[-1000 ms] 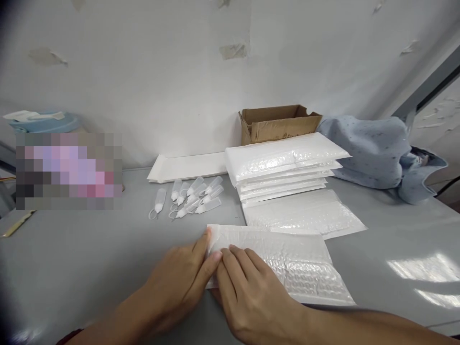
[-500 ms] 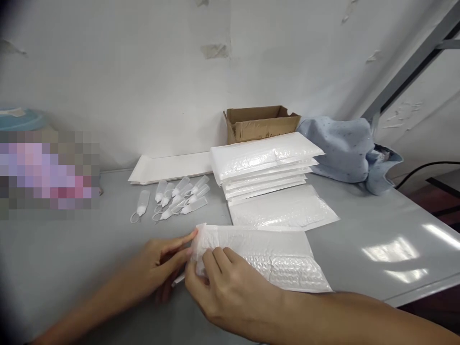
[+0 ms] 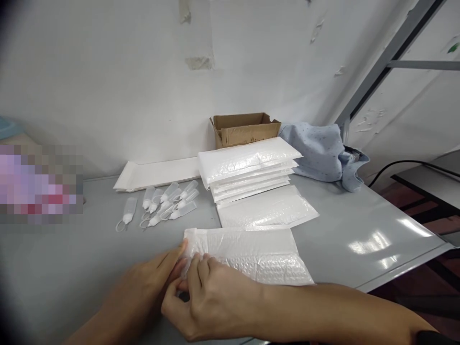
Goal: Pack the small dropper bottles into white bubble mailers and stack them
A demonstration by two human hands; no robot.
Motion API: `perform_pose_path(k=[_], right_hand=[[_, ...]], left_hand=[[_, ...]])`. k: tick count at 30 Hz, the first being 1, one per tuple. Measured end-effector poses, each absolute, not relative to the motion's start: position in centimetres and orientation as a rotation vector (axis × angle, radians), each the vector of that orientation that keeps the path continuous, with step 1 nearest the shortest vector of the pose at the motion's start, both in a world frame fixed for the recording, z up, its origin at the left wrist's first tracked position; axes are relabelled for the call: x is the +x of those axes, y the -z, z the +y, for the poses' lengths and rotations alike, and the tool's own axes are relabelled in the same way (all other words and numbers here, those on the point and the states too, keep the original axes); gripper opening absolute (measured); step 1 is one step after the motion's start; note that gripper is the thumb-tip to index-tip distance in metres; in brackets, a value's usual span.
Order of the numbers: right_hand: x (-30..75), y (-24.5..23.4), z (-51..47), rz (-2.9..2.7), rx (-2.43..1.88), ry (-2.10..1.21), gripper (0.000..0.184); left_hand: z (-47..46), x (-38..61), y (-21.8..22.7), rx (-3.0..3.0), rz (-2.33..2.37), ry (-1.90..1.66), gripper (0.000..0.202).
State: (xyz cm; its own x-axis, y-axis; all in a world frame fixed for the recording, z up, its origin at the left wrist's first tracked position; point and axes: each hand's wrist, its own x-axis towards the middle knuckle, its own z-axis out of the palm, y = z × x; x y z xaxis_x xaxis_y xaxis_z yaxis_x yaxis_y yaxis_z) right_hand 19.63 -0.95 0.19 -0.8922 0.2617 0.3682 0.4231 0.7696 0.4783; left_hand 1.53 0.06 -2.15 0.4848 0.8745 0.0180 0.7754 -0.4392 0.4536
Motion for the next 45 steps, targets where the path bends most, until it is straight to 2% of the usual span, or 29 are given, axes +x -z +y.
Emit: perform_pose_path(k=[5, 10, 16, 21, 26, 29, 33, 36, 38, 42, 45], right_hand=[[19.8, -0.2, -0.8, -2.73, -0.563, 0.626, 0.021], [20.3, -0.3, -0.9, -2.774, -0.563, 0.557, 0.028], [20.5, -0.3, -1.1, -2.782, -0.575, 0.52, 0.028], [20.6, -0.5, -0.9, -2.812, -0.642, 0.363, 0.025], [20.9, -0.3, -0.5, -2.771, -0.751, 0.239, 0.025], [20.9, -0.6, -0.9, -2.658, -0.767, 0.312, 0.026], [21.0, -1.4, -2.3, -2.431, -0.544, 0.485, 0.024], [21.3, -1.3, -3.0, -2.368, -0.374, 0.479, 0.015], [21.6, -0.6, -3.1, -2.446, -0.22, 0.443, 0.015], [21.7, 1.2, -3.2, -2.753, 0.002, 0.215, 0.02], [21.6, 2.1, -3.4, -2.858, -0.014, 0.1, 0.022]], left_hand=[[0.6, 0.6, 2.8, 2.664, 1.22, -0.301, 0.045], [1.0, -0.3, 1.2, 2.64, 1.013, -0.217, 0.041], [1.3, -0.8, -0.6, 2.596, 0.997, -0.255, 0.049], [1.3, -0.9, 0.0, 2.685, 0.953, -0.296, 0.057], [1.3, 0.1, 2.0, 2.824, 0.878, -0.566, 0.04], [1.3, 0.5, 2.4, 2.827, 0.798, -0.752, 0.038], [1.1, 0.4, 1.7, 2.678, 0.788, -0.728, 0.036], [1.0, 0.2, 1.0, 2.493, 0.926, -0.813, 0.029], [0.7, 0.3, 0.3, 2.352, 1.095, -0.833, 0.023], [-0.4, 1.6, -1.2, 2.041, 1.312, -0.791, 0.036], [-0.6, 3.4, -1.8, 1.745, 1.213, -0.755, 0.042]])
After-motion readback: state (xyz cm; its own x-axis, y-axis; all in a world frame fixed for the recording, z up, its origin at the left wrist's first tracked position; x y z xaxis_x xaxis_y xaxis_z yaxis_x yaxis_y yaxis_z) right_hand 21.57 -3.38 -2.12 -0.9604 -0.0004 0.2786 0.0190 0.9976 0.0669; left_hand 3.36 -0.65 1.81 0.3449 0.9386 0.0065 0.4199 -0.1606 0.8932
